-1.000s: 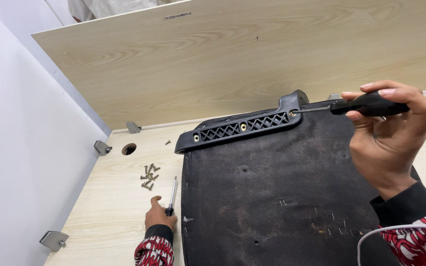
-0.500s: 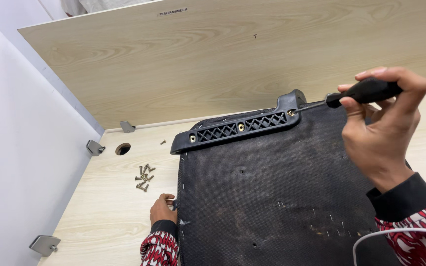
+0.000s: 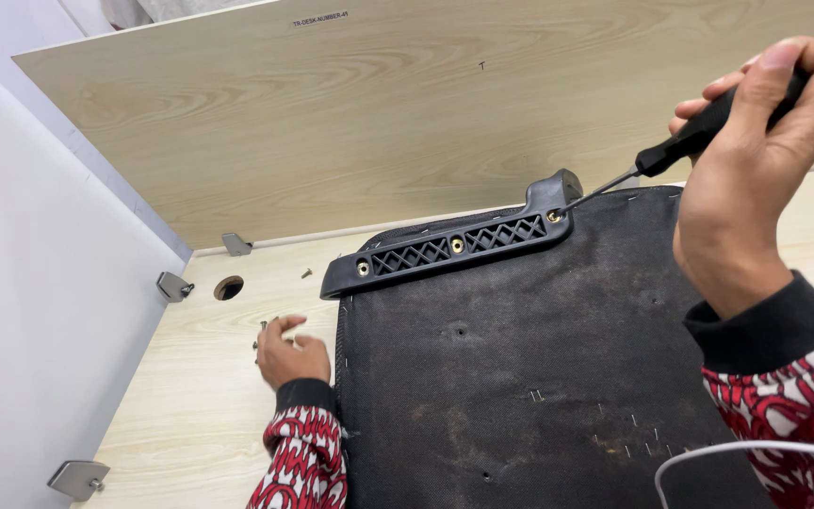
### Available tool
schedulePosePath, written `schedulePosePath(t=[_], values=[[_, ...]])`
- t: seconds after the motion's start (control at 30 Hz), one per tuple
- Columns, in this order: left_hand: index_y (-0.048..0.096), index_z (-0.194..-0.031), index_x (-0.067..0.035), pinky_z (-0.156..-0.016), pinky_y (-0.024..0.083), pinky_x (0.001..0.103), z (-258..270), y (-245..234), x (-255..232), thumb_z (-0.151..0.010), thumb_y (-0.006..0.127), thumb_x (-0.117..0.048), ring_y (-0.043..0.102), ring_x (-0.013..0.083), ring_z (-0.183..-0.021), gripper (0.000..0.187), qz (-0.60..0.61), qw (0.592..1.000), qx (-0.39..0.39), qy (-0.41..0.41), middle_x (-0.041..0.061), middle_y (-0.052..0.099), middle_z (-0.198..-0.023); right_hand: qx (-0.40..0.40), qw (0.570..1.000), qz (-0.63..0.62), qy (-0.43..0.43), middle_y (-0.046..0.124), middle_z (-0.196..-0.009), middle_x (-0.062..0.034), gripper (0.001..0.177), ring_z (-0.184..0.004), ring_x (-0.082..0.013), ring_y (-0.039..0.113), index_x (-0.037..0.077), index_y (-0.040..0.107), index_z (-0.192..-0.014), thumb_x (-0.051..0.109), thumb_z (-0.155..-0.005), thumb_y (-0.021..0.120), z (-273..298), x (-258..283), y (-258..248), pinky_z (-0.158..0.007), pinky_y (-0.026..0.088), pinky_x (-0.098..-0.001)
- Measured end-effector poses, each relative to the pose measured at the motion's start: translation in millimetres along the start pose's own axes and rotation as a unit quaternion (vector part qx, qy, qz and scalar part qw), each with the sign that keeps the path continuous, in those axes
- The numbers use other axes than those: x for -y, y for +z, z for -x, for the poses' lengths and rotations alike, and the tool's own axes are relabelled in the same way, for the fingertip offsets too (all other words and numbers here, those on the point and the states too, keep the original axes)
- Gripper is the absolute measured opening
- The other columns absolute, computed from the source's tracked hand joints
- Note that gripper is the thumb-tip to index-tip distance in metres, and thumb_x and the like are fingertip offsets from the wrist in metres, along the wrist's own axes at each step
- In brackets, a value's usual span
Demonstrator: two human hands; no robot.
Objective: The person uses a manual screwdriver to fasten screws into a black plastic bracket attached to a black fabric-covered panel. The person repeatedly tightens and loosens screws at multiple positions on the bracket while working on a light wood-grain surface.
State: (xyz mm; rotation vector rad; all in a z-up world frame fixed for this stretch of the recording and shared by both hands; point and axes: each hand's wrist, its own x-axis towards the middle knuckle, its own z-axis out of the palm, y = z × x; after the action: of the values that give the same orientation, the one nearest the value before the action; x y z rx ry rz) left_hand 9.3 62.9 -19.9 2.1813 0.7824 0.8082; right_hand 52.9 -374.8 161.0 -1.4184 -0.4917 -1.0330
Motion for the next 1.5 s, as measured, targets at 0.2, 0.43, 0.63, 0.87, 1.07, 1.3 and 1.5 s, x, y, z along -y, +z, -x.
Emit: schedulePosePath(t=[0.2, 0.43, 0.63, 0.87, 1.07, 1.3, 1.5], values=[[0.070, -0.093, -0.014, -0.095, 0.048, 0.045, 0, 18, -122, -0.078, 0.070, -0.011, 0.062, 0.0298, -0.108, 0.015, 0.053, 0.952, 0.023, 0.300, 0.008, 0.067, -0.105, 0.056, 0.993, 0.104, 0.007, 0.054, -0.103, -0.0036, 0.017, -0.097, -0.0128, 0.066, 0.008, 0.035, -0.124, 0.025, -0.127, 0.038, 2, 26, -3, -0.088, 0.064, -0.0263], [0.053, -0.133, -0.006, -0.111, 0.031, 0.050, 35, 79, -215, -0.071, 0.083, -0.049, 0.049, 0.0281, -0.130, 0.081, -0.086, 0.869, 0.264, 0.410, 0.013, 0.056, -0.133, 0.256, 0.856, 0.376, 0.246, 0.069, -0.100, -0.0109, 0.027, -0.079, -0.0200, 0.072, 0.000, 0.057, -0.122, 0.020, -0.105, 0.060, -74, 50, -51, -0.061, 0.060, -0.0331], [0.039, -0.152, -0.016, -0.119, 0.020, 0.057, 46, 111, -244, -0.061, 0.085, -0.068, 0.041, 0.0274, -0.141, 0.114, -0.268, 0.809, 0.369, 0.369, 0.009, 0.051, -0.144, 0.427, 0.607, 0.534, 0.406, 0.073, -0.097, -0.0308, 0.041, -0.046, -0.0219, 0.051, 0.020, 0.072, -0.139, 0.034, -0.102, 0.064, -113, 19, -67, -0.037, 0.038, -0.0316], [0.043, -0.151, -0.020, -0.117, 0.025, 0.056, 51, 107, -237, -0.077, 0.070, -0.075, 0.046, 0.0306, -0.135, 0.097, -0.242, 0.825, 0.326, 0.393, 0.011, 0.053, -0.141, 0.474, 0.513, 0.563, 0.443, 0.071, -0.091, -0.0185, 0.043, -0.043, -0.0200, 0.052, 0.026, 0.063, -0.147, 0.032, -0.106, 0.055, -126, 9, -33, -0.035, 0.034, -0.0293], [0.047, -0.148, -0.025, -0.112, 0.027, 0.059, 56, 106, -231, -0.081, 0.068, -0.069, 0.049, 0.0322, -0.129, 0.083, -0.211, 0.828, 0.285, 0.433, 0.011, 0.056, -0.133, 0.492, 0.485, 0.619, 0.374, 0.070, -0.076, -0.0141, 0.042, -0.040, -0.0144, 0.047, 0.017, 0.068, -0.142, 0.034, -0.104, 0.063, -119, 29, -16, -0.032, 0.028, -0.0240], [0.046, -0.148, -0.031, -0.111, 0.027, 0.061, 56, 108, -235, -0.081, 0.068, -0.067, 0.048, 0.0329, -0.129, 0.079, -0.219, 0.828, 0.306, 0.417, 0.011, 0.054, -0.135, 0.517, 0.457, 0.648, 0.322, 0.069, -0.069, -0.0115, 0.041, -0.039, -0.0135, 0.047, 0.016, 0.068, -0.141, 0.033, -0.103, 0.065, -127, 39, 10, -0.031, 0.030, -0.0237], [0.044, -0.149, -0.034, -0.111, 0.024, 0.064, 56, 110, -238, -0.081, 0.069, -0.065, 0.047, 0.0349, -0.130, 0.079, -0.228, 0.824, 0.317, 0.410, 0.012, 0.052, -0.137, 0.542, 0.457, 0.648, 0.280, 0.068, -0.077, -0.0104, 0.040, -0.038, -0.0137, 0.049, 0.017, 0.072, -0.136, 0.034, -0.100, 0.069, -123, 33, 4, -0.030, 0.033, -0.0243]])
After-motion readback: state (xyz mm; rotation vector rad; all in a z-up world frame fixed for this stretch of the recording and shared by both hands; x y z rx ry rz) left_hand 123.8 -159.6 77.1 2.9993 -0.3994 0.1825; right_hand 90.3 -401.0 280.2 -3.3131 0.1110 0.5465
